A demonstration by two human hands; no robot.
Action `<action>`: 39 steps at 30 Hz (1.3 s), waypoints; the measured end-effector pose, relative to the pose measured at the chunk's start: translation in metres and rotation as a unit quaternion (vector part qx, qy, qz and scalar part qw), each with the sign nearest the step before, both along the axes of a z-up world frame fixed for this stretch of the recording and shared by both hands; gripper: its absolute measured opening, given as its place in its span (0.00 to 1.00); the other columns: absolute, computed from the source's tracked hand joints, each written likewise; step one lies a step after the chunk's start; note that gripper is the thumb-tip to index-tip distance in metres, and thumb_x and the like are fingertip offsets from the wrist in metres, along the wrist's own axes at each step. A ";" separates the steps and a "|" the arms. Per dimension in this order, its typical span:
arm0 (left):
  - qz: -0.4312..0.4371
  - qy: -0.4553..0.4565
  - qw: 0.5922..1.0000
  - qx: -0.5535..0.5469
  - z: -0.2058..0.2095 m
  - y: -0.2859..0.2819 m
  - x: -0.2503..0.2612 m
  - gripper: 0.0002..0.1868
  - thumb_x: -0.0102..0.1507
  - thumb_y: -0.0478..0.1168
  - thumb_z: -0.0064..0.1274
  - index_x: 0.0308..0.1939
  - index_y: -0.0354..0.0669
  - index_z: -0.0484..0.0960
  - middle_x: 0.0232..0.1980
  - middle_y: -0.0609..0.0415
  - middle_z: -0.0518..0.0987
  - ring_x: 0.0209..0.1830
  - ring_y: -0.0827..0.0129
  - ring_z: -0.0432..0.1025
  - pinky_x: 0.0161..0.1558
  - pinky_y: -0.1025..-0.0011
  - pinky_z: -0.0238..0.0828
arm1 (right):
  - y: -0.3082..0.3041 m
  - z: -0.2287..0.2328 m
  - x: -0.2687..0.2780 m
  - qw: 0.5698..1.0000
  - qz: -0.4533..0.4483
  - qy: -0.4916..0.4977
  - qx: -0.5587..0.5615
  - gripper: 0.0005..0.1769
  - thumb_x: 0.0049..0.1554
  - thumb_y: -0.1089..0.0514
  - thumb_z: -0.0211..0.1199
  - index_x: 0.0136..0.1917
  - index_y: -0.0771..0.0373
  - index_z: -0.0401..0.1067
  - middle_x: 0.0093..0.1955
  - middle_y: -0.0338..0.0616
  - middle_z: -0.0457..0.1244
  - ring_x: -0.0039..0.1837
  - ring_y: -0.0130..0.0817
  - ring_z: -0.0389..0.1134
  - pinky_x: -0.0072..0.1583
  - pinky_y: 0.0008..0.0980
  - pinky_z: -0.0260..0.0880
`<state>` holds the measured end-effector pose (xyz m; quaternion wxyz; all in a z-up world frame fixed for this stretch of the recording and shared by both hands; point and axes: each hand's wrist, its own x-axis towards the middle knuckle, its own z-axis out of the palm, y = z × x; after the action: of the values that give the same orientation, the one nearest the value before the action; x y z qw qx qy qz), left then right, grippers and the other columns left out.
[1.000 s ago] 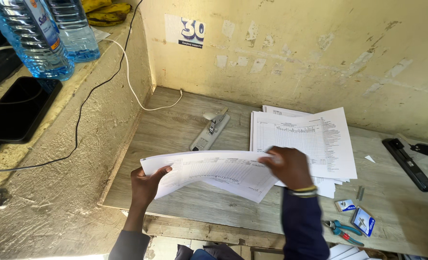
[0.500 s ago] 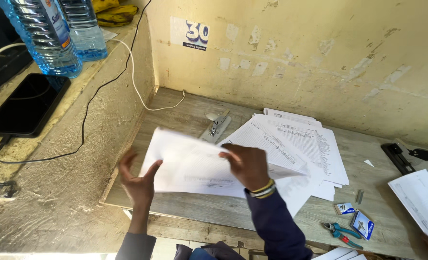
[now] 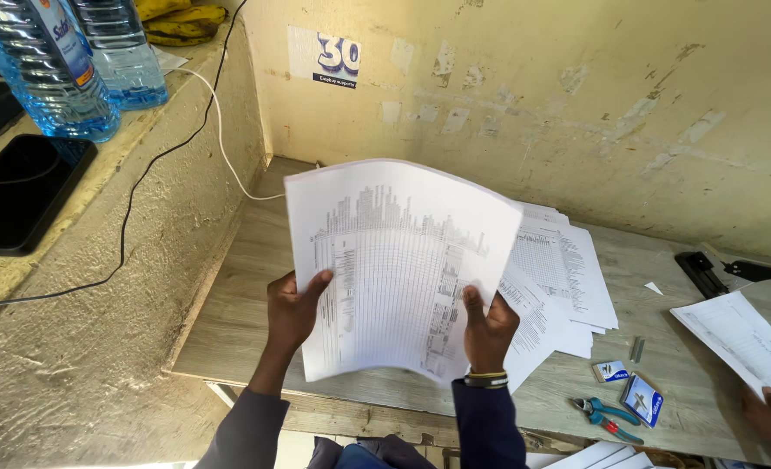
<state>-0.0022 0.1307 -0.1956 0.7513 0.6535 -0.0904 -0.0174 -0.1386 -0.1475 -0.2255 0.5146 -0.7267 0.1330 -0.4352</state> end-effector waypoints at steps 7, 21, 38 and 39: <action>0.080 -0.088 0.991 0.060 0.031 -0.006 -0.011 0.18 0.60 0.48 0.76 0.24 0.45 0.85 0.19 0.54 0.77 0.25 0.76 0.67 0.31 0.72 0.68 | -0.014 -0.036 0.004 0.994 -0.052 -0.093 -0.028 0.13 0.69 0.55 0.67 0.55 0.69 0.79 0.43 0.44 0.71 0.50 0.23 0.63 0.60 0.36 0.68; 0.067 -0.099 0.993 -0.002 -0.019 -0.009 0.007 0.10 0.58 0.39 0.78 0.31 0.38 0.91 0.23 0.50 0.85 0.33 0.77 0.68 0.35 0.65 0.76 | -0.030 -0.099 0.006 0.998 0.016 -0.051 0.022 0.09 0.68 0.56 0.67 0.57 0.63 0.79 0.42 0.30 0.66 0.47 0.18 0.57 0.56 0.33 0.66; 0.008 0.078 0.994 0.070 -0.045 0.012 0.003 0.22 0.56 0.52 0.72 0.45 0.39 0.94 0.46 0.53 0.93 0.48 0.70 0.84 0.46 0.69 0.80 | -0.005 -0.114 0.000 0.994 0.032 0.054 0.084 0.21 0.60 0.44 0.71 0.51 0.66 0.80 0.51 0.43 0.73 0.56 0.31 0.71 0.60 0.38 0.73; 0.010 0.076 0.995 0.069 -0.047 0.012 0.007 0.22 0.56 0.52 0.72 0.45 0.39 0.94 0.46 0.53 0.93 0.48 0.70 0.84 0.46 0.69 0.80 | -0.006 -0.110 0.002 0.995 0.035 0.052 0.084 0.21 0.60 0.44 0.71 0.51 0.66 0.80 0.51 0.43 0.73 0.56 0.31 0.71 0.60 0.38 0.73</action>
<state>0.0044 0.1427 -0.2426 0.7092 0.7015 -0.0250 -0.0655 -0.1369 -0.1532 -0.3359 0.5807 -0.7069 0.1702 -0.3663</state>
